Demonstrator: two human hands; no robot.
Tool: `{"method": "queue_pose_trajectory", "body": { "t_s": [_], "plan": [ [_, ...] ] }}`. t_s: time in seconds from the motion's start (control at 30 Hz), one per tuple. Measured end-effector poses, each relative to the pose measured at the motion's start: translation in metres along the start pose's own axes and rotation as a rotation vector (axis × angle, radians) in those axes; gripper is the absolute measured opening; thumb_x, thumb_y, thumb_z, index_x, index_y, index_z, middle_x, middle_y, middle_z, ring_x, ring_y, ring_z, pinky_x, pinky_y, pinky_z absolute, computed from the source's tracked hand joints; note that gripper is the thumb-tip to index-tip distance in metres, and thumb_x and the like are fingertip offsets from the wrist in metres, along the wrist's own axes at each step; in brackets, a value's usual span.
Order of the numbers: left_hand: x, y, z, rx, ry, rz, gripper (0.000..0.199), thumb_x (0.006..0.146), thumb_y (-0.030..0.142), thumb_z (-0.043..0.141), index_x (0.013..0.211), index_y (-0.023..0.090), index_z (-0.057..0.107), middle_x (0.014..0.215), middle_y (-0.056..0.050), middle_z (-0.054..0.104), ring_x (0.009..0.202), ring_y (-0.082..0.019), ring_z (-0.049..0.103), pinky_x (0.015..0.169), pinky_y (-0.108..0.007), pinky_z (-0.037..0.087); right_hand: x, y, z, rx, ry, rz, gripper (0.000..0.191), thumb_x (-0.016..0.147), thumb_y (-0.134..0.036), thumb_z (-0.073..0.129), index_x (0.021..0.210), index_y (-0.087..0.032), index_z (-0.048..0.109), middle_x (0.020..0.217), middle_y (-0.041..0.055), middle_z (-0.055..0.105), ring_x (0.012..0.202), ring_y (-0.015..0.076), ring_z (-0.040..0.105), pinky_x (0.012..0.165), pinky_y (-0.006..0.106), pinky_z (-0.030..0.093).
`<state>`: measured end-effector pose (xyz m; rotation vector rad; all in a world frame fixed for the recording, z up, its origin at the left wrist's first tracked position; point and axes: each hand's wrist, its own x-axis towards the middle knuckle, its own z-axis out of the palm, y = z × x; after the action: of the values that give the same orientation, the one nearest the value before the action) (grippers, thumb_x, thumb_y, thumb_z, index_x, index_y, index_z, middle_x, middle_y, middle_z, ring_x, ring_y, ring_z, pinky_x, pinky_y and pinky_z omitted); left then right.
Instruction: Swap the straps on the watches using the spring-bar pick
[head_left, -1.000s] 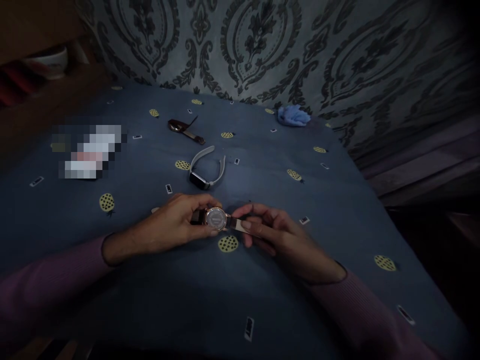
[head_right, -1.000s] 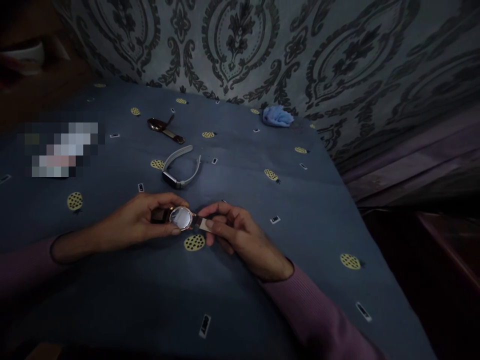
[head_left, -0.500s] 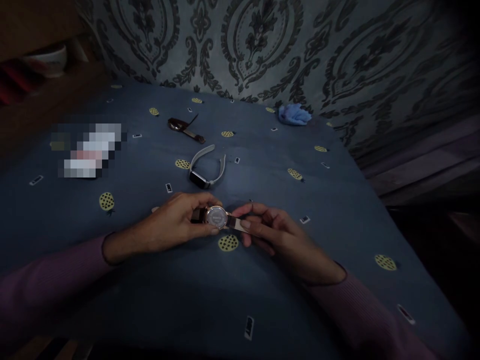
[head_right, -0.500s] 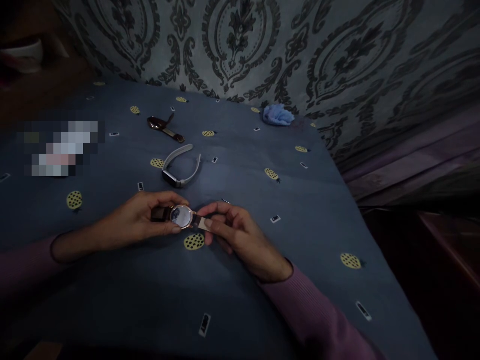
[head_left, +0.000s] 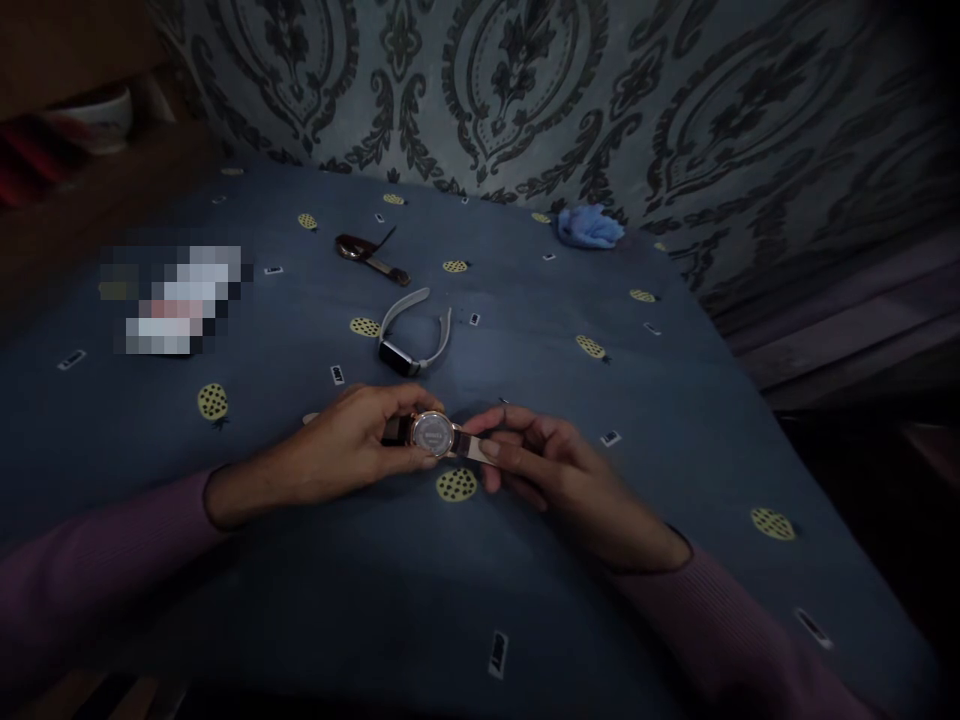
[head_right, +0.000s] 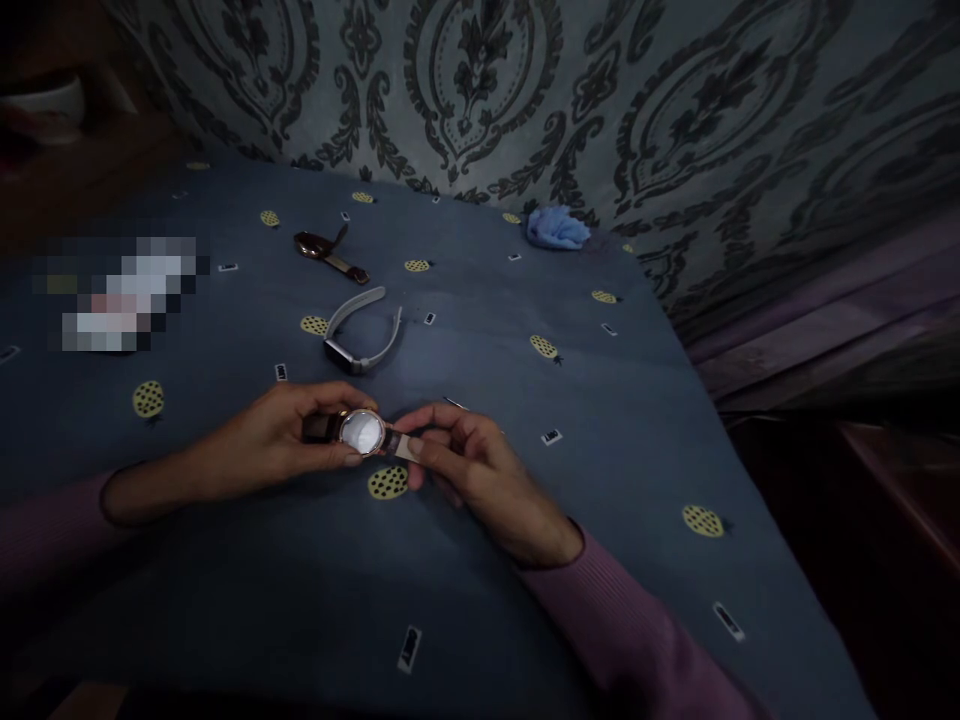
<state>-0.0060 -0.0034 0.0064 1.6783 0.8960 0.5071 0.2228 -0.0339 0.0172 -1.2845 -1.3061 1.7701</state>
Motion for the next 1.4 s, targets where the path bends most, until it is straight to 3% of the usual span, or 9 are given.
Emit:
{"method": "queue_pose_trajectory", "body": {
  "t_s": [1.4],
  "plan": [
    [-0.0005, 0.0011, 0.0031, -0.035, 0.017, 0.017, 0.026, 0.084, 0.026, 0.072, 0.107, 0.019, 0.065, 0.094, -0.001, 0.071, 0.084, -0.016, 0.068, 0.074, -0.027, 0.052, -0.0002, -0.0010, 0.0006, -0.004, -0.006, -0.017, 0.024, 0.087, -0.038, 0.069, 0.097, -0.016, 0.068, 0.059, -0.0032, 0.060, 0.044, 0.0060, 0.034, 0.041, 0.024, 0.019]
  ]
}}
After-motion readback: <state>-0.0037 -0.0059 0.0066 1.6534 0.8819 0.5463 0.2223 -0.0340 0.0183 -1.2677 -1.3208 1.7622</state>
